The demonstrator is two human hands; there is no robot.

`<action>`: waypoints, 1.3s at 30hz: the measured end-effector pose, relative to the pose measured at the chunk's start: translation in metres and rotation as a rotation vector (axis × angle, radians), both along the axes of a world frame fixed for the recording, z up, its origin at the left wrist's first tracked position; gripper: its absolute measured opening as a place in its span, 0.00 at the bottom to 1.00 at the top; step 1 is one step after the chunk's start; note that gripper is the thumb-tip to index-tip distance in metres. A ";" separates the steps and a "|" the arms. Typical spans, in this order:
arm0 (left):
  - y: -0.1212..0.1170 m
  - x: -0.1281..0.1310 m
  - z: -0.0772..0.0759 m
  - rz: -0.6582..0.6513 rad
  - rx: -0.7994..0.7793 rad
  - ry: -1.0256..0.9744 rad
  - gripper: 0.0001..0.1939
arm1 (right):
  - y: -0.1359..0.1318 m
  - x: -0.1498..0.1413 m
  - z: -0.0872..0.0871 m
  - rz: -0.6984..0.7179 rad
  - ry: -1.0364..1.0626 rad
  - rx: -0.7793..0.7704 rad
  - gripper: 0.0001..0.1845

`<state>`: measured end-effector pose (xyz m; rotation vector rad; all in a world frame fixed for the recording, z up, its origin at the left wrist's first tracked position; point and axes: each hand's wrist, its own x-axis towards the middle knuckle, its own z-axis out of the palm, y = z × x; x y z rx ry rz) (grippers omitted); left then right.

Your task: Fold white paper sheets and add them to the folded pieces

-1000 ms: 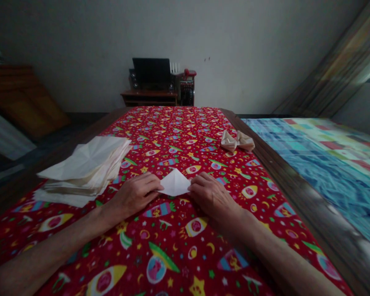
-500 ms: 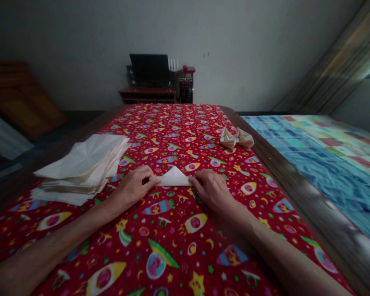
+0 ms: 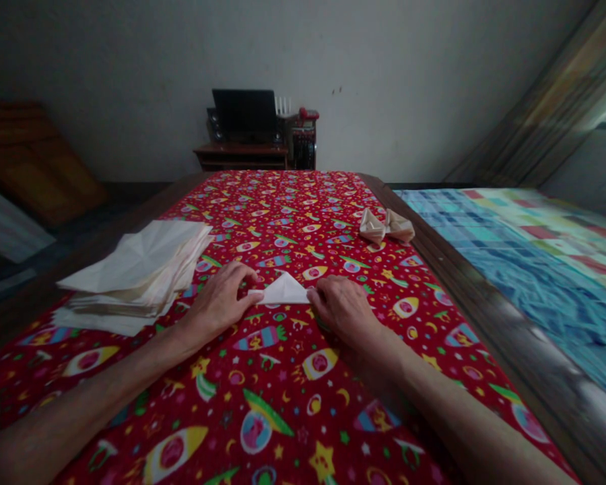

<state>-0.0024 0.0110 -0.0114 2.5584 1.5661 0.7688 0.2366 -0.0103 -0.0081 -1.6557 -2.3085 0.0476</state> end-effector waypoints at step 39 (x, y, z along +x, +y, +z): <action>-0.040 0.019 -0.001 -0.417 -0.043 0.308 0.23 | -0.048 -0.010 -0.013 0.437 -0.075 0.037 0.36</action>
